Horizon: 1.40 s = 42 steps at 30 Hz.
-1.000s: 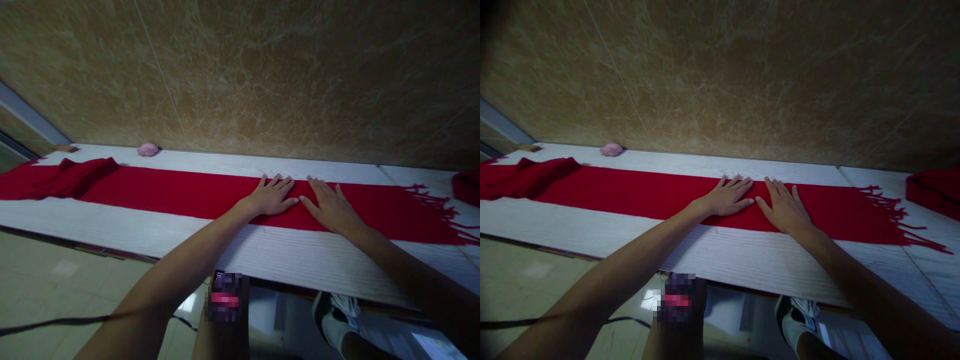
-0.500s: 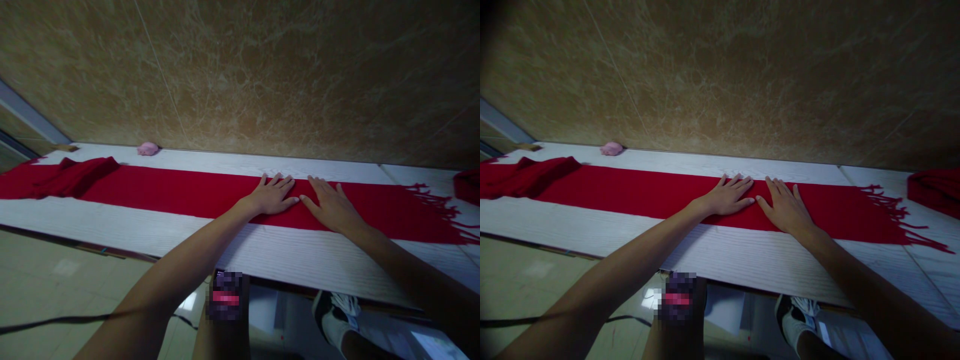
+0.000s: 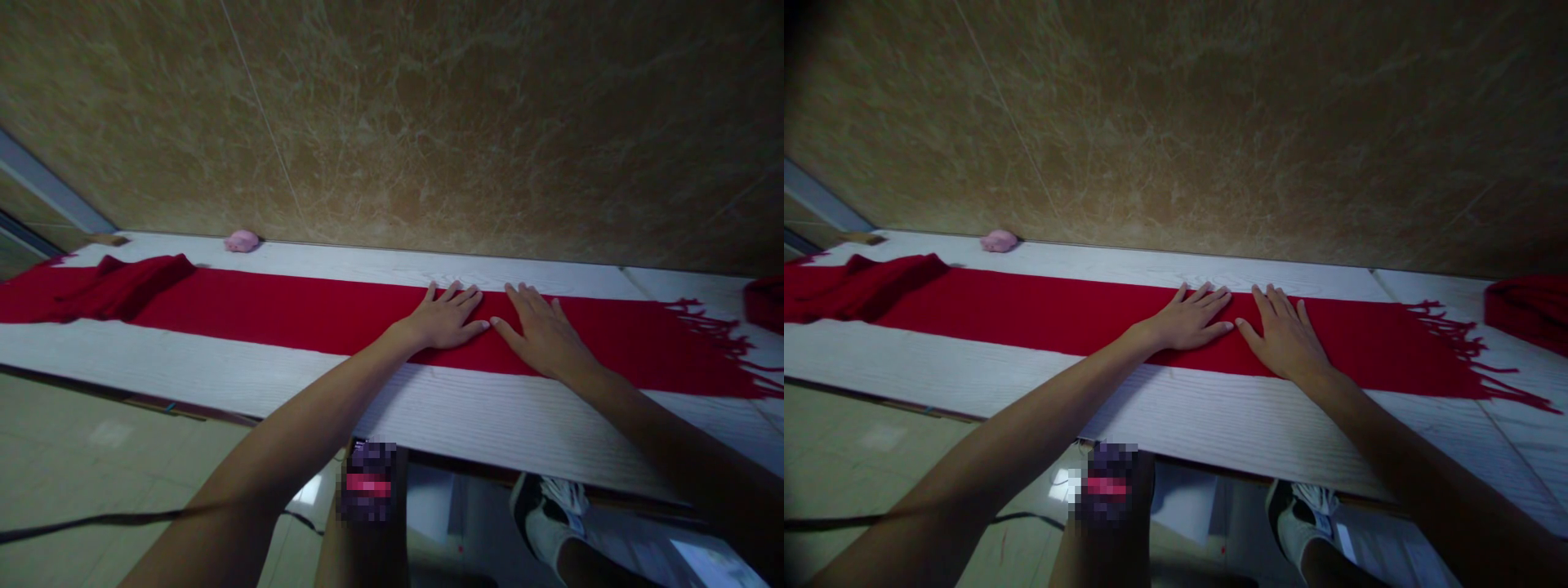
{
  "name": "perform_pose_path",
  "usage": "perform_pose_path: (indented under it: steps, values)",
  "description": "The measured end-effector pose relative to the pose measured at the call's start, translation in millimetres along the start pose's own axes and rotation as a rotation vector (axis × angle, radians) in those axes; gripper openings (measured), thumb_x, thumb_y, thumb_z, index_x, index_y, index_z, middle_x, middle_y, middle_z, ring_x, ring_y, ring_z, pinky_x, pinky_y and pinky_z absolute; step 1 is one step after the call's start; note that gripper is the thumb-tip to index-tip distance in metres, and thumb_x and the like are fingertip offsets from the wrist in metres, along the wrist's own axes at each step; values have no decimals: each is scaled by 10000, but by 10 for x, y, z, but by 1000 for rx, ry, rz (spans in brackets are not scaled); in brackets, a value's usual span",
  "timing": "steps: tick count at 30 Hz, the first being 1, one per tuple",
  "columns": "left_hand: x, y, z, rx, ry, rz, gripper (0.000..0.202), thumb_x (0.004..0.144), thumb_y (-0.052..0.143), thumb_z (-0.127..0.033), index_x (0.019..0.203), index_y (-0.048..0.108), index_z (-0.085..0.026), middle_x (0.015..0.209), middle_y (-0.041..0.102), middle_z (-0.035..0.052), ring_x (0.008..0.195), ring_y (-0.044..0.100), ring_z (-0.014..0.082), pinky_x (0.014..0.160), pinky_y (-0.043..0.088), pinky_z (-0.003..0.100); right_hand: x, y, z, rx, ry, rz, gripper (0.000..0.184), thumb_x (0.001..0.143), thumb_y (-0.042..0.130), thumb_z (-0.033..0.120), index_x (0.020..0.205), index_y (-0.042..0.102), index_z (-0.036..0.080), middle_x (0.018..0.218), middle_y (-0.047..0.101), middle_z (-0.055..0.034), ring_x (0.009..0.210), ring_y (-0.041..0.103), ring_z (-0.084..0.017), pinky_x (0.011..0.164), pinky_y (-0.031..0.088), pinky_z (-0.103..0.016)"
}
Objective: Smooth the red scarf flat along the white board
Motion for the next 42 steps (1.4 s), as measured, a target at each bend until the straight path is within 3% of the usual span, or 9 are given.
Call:
perform_pose_path:
  steps: [7, 17, 25, 30, 42]
  values:
    - [12, 13, 12, -1, -3, 2, 822, 1127, 238, -644, 1800, 184, -174, 1873, 114, 62, 1749, 59, 322, 1393, 11, 647, -6, -23, 23, -1, 7, 19, 790, 1111, 341, 568, 1718, 403, 67, 1762, 413, -251, 1650, 367, -385, 1328, 293, -656]
    - [12, 20, 18, 6, 2, -11, 810, 1127, 231, -640, 1800, 196, -190, 1873, 137, 63, 1747, 73, 328, 1395, 14, 645, 1, 30, -44, 26, -14, -21, 795, 1103, 357, 608, 1728, 403, 119, 1732, 471, -240, 1633, 397, -396, 1313, 307, -677]
    - [9, 11, 13, 16, 2, -4, 816, 1130, 229, -628, 1800, 182, -165, 1875, 126, 69, 1748, 68, 328, 1395, 12, 643, -4, -17, 16, 8, 2, 0, 783, 1106, 350, 564, 1699, 435, 59, 1752, 431, -249, 1640, 386, -389, 1327, 295, -656]
    - [18, 20, 23, 14, 3, -11, 821, 1126, 211, -654, 1801, 188, -187, 1875, 127, 57, 1749, 65, 323, 1396, 9, 639, 0, -23, 11, 26, -12, 2, 769, 1104, 350, 585, 1701, 450, 111, 1734, 471, -228, 1626, 415, -385, 1319, 305, -672]
    - [26, 38, 33, 11, 1, -15, 825, 1122, 219, -655, 1803, 179, -190, 1875, 132, 59, 1748, 76, 326, 1397, 22, 642, 2, -46, 38, 11, 4, 28, 780, 1098, 348, 553, 1702, 431, 66, 1738, 452, -245, 1630, 402, -398, 1327, 280, -682]
Point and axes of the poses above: each hand's wrist, its own x-axis towards the middle knuckle, its own y-axis out of the palm, z = x × y, the point moved 1 cm from there along x, towards the middle knuckle
